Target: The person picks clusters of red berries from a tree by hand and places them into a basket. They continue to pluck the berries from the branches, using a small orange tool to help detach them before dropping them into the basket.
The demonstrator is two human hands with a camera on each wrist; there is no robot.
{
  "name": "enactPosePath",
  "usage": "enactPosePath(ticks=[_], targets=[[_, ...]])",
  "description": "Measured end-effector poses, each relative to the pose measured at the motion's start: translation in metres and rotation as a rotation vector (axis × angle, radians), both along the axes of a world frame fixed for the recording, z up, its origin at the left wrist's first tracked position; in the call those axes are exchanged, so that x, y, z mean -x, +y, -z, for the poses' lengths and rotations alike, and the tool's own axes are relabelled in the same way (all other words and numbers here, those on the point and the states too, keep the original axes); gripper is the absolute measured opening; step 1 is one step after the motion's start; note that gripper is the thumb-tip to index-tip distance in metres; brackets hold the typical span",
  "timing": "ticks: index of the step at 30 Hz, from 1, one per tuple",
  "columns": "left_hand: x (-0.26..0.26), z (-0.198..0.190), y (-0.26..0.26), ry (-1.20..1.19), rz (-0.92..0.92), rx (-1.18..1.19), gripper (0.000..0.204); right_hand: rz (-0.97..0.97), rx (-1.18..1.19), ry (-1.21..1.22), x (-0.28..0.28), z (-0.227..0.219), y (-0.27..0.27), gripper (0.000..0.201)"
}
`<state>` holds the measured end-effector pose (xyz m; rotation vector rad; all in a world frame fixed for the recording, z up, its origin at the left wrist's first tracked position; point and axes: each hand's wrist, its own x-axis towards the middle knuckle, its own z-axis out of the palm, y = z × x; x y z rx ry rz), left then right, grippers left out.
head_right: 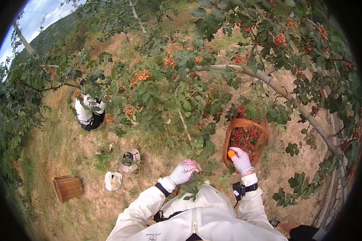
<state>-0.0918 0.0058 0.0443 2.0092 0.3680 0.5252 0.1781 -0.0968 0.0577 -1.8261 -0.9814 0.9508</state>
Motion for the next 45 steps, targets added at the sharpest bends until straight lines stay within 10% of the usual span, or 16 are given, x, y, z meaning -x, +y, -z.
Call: enactPosePath(ticks=[11, 20, 27, 29, 30, 37, 45], targets=[[-0.03, 0.014, -0.005, 0.01, 0.031, -0.057, 0.016, 0.126, 0.083, 0.094, -0.008, 0.03, -0.033, 0.035], [0.135, -0.092, 0.042, 0.06, 0.039, 0.5, 0.03, 0.144, 0.016, 0.042, 0.025, 0.006, -0.019, 0.035], [0.141, -0.077, 0.077, -0.828, 0.82, 0.982, 0.032, 0.001, -0.158, 0.026, 0.055, -0.045, 0.019, 0.04], [0.163, -0.079, 0.046, -0.847, -0.457, 1.705, 0.044, -0.002, -0.164, 0.028, 0.057, -0.062, 0.02, 0.039], [0.156, -0.079, 0.047, -0.718, -0.605, 1.743, 0.044, -0.017, -0.174, 0.035, 0.056, -0.069, 0.021, 0.039], [0.147, -0.124, 0.065, -0.946, 0.236, 1.188, 0.045, -0.011, -0.121, -0.064, 0.029, -0.069, -0.007, 0.036], [0.111, -0.178, 0.08, -1.073, 0.429, 0.964, 0.046, 0.158, -0.048, 0.13, -0.005, -0.038, -0.028, 0.035]])
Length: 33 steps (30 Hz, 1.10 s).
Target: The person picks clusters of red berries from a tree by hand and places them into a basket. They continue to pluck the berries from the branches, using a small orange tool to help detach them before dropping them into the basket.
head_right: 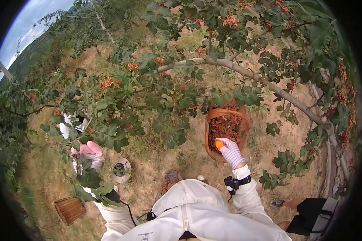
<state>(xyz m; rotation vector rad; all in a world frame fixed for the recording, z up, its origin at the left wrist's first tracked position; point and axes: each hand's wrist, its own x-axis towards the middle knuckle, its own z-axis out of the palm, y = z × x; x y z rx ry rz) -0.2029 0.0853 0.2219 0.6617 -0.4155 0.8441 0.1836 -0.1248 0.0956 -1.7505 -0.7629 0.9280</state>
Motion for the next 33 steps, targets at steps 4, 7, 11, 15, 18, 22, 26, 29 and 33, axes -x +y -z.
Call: enactPosePath(ticks=[4, 7, 11, 15, 18, 22, 26, 29, 33], targets=[[-0.015, -0.007, -0.003, 0.047, 0.014, -0.037, 0.047, -0.057, -0.192, 0.399, 0.017, 0.024, 0.036, 0.038], [-0.025, -0.006, -0.009, 0.116, 0.042, -0.037, 0.047, -0.312, -0.208, 0.311, 0.032, 0.028, 0.066, 0.039], [-0.034, -0.006, -0.026, 0.255, 0.084, -0.012, 0.048, -0.347, -0.214, 0.361, 0.053, 0.032, 0.1, 0.038], [-0.042, 0.008, -0.047, 0.319, 0.207, 0.136, 0.045, 0.268, -0.271, 0.404, 0.032, 0.024, 0.133, 0.038], [-0.026, 0.055, -0.026, 0.549, 0.374, 0.128, 0.049, 0.254, -0.26, 0.185, 0.002, 0.032, 0.174, 0.038], [-0.055, 0.153, 0.031, 1.329, -0.252, -0.028, 0.05, 0.037, -0.288, -0.074, -0.045, 0.14, 0.277, 0.031], [-0.143, 0.211, 0.108, 1.414, -0.439, -0.013, 0.043, 0.297, -0.487, 0.697, -0.033, 0.103, 0.304, 0.025], [-0.183, 0.229, 0.125, 1.36, -0.294, 0.097, 0.039, 0.258, -0.333, 0.436, -0.024, 0.061, 0.286, 0.015], [-0.214, 0.255, 0.134, 0.787, 0.382, 0.441, 0.034, 0.228, -0.235, 0.13, -0.039, 0.049, 0.258, 0.018]])
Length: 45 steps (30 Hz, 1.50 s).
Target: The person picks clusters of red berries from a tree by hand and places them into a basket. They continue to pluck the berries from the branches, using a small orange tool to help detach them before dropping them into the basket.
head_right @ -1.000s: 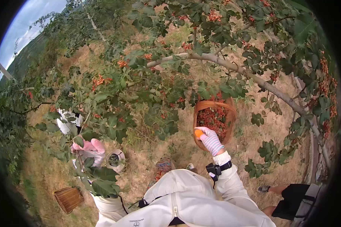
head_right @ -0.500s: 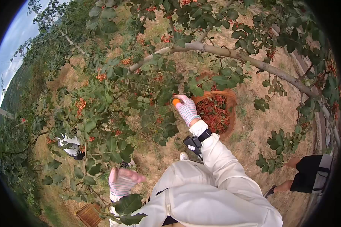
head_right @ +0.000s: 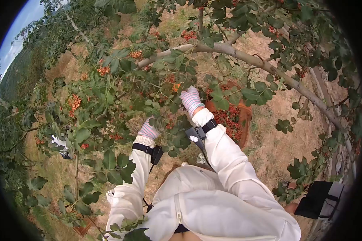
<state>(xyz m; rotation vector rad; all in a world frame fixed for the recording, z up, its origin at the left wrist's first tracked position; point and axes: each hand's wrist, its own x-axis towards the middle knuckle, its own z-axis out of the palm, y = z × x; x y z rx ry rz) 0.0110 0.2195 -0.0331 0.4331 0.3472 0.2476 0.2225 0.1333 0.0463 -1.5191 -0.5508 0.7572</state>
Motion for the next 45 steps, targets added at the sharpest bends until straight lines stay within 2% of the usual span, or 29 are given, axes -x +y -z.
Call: enactPosePath(ticks=[1, 2, 4, 5, 6, 8, 9, 10, 11, 12, 14, 15, 16, 18, 19, 23, 25, 27, 28, 29, 30, 32, 34, 35, 36, 38, 39, 42, 45], targets=[[-0.011, -0.028, -0.017, -0.077, -0.08, -0.019, 0.033, -0.108, 0.172, -0.317, -0.016, 0.019, 0.007, 0.025], [-0.022, -0.023, -0.018, -0.085, -0.106, -0.019, 0.033, -0.066, -0.094, -0.23, -0.016, 0.015, 0.0, 0.032], [-0.036, -0.008, -0.019, -0.136, -0.151, -0.137, 0.033, -0.113, -0.033, 0.037, -0.028, -0.001, -0.019, 0.037], [-0.038, -0.006, -0.016, -0.13, -0.161, -0.127, 0.033, -0.118, -0.117, 0.01, -0.038, 0.018, -0.018, 0.036], [-0.035, -0.006, -0.016, -0.15, -0.125, -0.098, 0.034, -0.09, -0.088, -0.101, -0.031, 0.002, -0.028, 0.03], [-0.03, -0.016, -0.027, -0.172, -0.101, -0.061, 0.035, -0.147, -0.109, -0.17, -0.032, 0.009, -0.031, 0.038], [-0.03, -0.027, -0.034, -0.046, -0.125, -0.095, 0.033, -0.156, -0.106, -0.173, -0.031, 0.009, -0.031, 0.038], [-0.031, -0.043, -0.04, 0.078, -0.146, -0.13, 0.031, -0.264, -0.019, -0.173, -0.029, 0.007, -0.031, 0.038], [-0.027, -0.06, -0.05, -0.015, -0.143, -0.052, 0.026, -0.37, 0.068, -0.173, -0.027, 0.005, -0.031, 0.038], [-0.029, -0.057, -0.047, -0.018, -0.147, -0.051, 0.026, -0.373, 0.069, -0.176, -0.025, 0.003, -0.032, 0.038], [-0.034, -0.036, -0.033, 0.209, 0.042, -0.452, 0.027, -0.337, 0.134, -0.228, -0.019, 0.0, -0.032, 0.041], [-0.037, -0.036, -0.033, 0.05, 0.04, -0.247, 0.03, -0.261, 0.142, -0.26, -0.018, 0.004, -0.03, 0.044], [-0.033, -0.036, -0.036, 0.053, 0.043, -0.246, 0.03, -0.259, 0.143, -0.256, -0.018, 0.007, -0.031, 0.044], [-0.025, -0.035, -0.046, 0.024, -0.082, -0.166, 0.029, -0.157, 0.072, 0.054, -0.02, 0.014, -0.038, 0.046], [-0.029, -0.018, -0.044, -0.098, -0.072, -0.195, 0.029, -0.197, 0.135, 0.031, -0.026, 0.023, -0.036, 0.046], [-0.028, 0.016, -0.035, -0.034, -0.071, -0.148, 0.032, -0.194, -0.003, 0.127, -0.024, 0.028, -0.036, 0.044], [-0.027, 0.035, -0.027, 0.162, 0.052, -0.569, 0.033, -0.168, 0.046, 0.087, -0.021, 0.029, -0.033, 0.042], [-0.008, 0.059, -0.019, 0.309, 0.113, -0.535, 0.03, -0.189, 0.093, -0.02, -0.012, 0.027, -0.033, 0.043], [0.001, 0.071, -0.014, 0.455, 0.158, -0.504, 0.028, -0.223, 0.137, -0.133, -0.001, 0.012, -0.033, 0.044], [0.007, 0.083, -0.01, 0.456, 0.172, -0.504, 0.028, -0.202, 0.232, -0.159, 0.011, -0.004, -0.037, 0.046], [0.013, 0.095, -0.007, 0.543, 0.131, -0.572, 0.025, -0.291, 0.172, -0.146, 0.001, 0.047, -0.028, 0.055], [0.018, 0.099, -0.008, 0.635, 0.093, -0.64, 0.022, -0.401, 0.415, -0.367, 0.019, 0.038, -0.024, 0.069], [0.015, 0.083, -0.015, 0.654, 0.069, -0.734, 0.018, -0.362, 0.332, -0.391, 0.044, 0.066, -0.015, 0.09], [0.011, 0.071, -0.021, 0.658, 0.07, -0.733, 0.018, -0.324, 0.49, -0.397, 0.057, 0.085, -0.005, 0.098], [0.006, 0.056, -0.028, 0.679, 0.049, -0.758, 0.02, -0.327, 0.49, -0.394, 0.066, 0.077, 0.0, 0.098], [0.002, 0.049, -0.033, 0.701, 0.027, -0.783, 0.022, -0.309, 0.422, 0.117, 0.082, 0.049, 0.008, 0.096], [0.002, 0.05, -0.035, 0.644, 0.002, -0.715, 0.023, -0.214, 0.433, 0.15, 0.089, 0.066, 0.017, 0.082], [0.003, 0.049, -0.04, 0.623, -0.024, -0.66, 0.023, -0.059, -0.083, 0.55, 0.078, 0.298, 0.069, 0.068], [0.005, 0.049, -0.039, 0.688, -0.026, -0.693, 0.023, -0.218, 0.007, 0.491, 0.058, 0.262, 0.045, 0.059]])
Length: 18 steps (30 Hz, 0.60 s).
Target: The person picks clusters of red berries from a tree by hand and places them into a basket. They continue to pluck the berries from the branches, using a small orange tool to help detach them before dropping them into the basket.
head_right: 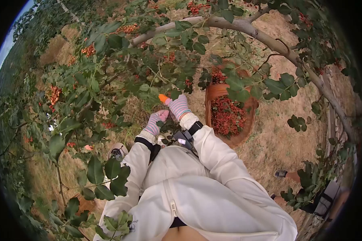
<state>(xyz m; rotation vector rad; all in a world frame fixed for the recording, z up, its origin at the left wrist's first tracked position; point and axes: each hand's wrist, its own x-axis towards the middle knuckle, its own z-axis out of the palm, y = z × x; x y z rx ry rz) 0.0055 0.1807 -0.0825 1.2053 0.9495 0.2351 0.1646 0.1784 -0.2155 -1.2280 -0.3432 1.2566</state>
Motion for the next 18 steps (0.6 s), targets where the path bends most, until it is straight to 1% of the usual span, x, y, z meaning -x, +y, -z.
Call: enactPosePath(ticks=[1, 2, 3, 4, 5, 6, 7, 8, 10, 11, 12, 13, 14, 16, 17, 18], targets=[[0.002, 0.004, 0.0, -0.053, -0.014, 0.031, 0.023, -0.006, 0.002, 0.001, 0.002, -0.034, -0.012, 0.059], [0.003, 0.007, 0.0, -0.106, -0.027, 0.063, 0.024, 0.056, -0.038, -0.275, 0.007, -0.081, -0.029, 0.05], [0.003, 0.008, 0.0, -0.104, -0.031, 0.066, 0.024, 0.118, -0.079, -0.551, 0.01, -0.104, -0.039, 0.041], [0.003, 0.01, 0.001, -0.108, -0.002, 0.066, 0.024, 0.192, -0.191, -0.252, 0.011, -0.107, -0.039, 0.041], [0.002, 0.01, 0.001, -0.111, 0.028, 0.065, 0.025, 0.189, -0.189, -0.25, 0.01, -0.109, -0.041, 0.041], [0.004, 0.008, 0.001, -0.109, 0.028, 0.066, 0.025, 0.151, -0.163, -0.334, 0.012, -0.139, -0.046, 0.034], [0.005, 0.004, -0.001, -0.15, 0.014, 0.072, 0.025, 0.114, -0.138, -0.418, 0.012, -0.154, -0.048, 0.028], [0.005, 0.0, -0.001, -0.192, 0.001, 0.079, 0.025, 0.115, -0.138, -0.417, 0.011, -0.152, -0.048, 0.028], [0.005, -0.001, -0.001, -0.193, 0.014, 0.114, 0.024, 0.223, -0.185, 0.404, 0.004, -0.127, -0.053, 0.013], [0.005, -0.001, -0.001, -0.195, 0.026, 0.149, 0.023, 0.226, -0.184, 0.405, -0.003, -0.109, -0.053, 0.013], [0.006, 0.002, -0.001, -0.194, 0.028, 0.152, 0.023, 0.036, -0.349, -0.339, -0.013, -0.081, -0.051, 0.012], [0.006, 0.007, 0.0, -0.175, 0.035, 0.104, 0.023, -0.169, -0.484, -1.085, -0.015, -0.079, -0.051, 0.014], [0.007, 0.011, 0.001, -0.157, 0.043, 0.055, 0.024, -0.167, -0.482, -1.085, -0.014, -0.077, -0.054, 0.014], [0.006, 0.003, 0.0, -0.168, 0.07, 0.059, 0.024, -0.002, -0.368, 0.164, -0.005, -0.117, -0.061, 0.015], [0.005, 0.001, 0.0, -0.179, 0.095, 0.061, 0.024, 0.001, -0.367, 0.164, -0.008, -0.124, -0.063, 0.015], [0.005, 0.004, 0.0, -0.177, 0.098, 0.063, 0.024, -0.081, -0.363, 0.176, -0.011, -0.129, -0.064, 0.032]])
